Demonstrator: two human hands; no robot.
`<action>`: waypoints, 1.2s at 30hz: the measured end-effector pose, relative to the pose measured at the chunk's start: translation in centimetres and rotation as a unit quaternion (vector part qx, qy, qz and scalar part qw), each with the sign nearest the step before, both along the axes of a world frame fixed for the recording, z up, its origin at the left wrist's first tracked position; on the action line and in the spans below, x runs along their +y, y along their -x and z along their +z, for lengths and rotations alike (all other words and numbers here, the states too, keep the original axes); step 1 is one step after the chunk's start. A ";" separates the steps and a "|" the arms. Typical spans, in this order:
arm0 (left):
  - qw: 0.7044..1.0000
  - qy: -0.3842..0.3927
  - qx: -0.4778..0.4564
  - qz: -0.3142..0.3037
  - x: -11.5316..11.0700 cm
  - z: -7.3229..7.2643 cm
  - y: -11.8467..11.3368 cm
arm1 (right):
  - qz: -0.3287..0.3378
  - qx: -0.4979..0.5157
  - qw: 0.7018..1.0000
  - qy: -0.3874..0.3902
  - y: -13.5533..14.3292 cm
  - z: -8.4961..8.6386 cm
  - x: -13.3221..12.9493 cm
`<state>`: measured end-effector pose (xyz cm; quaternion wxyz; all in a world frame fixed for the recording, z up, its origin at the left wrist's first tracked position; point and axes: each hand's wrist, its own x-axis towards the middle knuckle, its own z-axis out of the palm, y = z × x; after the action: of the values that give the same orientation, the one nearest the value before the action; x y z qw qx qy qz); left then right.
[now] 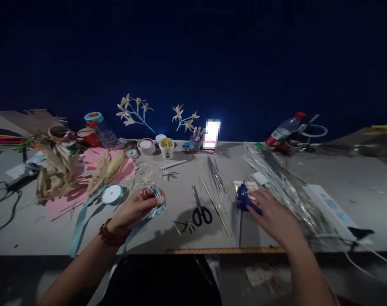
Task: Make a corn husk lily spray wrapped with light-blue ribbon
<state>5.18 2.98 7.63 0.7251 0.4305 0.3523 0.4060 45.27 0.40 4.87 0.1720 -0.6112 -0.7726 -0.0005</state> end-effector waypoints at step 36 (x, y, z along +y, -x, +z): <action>0.975 -0.165 0.086 0.121 -2.4 3.4 -3.7 | 0.337 -0.002 0.898 -0.281 18.0 8.0 -1.7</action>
<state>8.84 0.62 11.03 0.5565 0.5321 0.3910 0.5043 27.23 -1.35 12.91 0.3252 -0.2400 -0.9004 -0.1609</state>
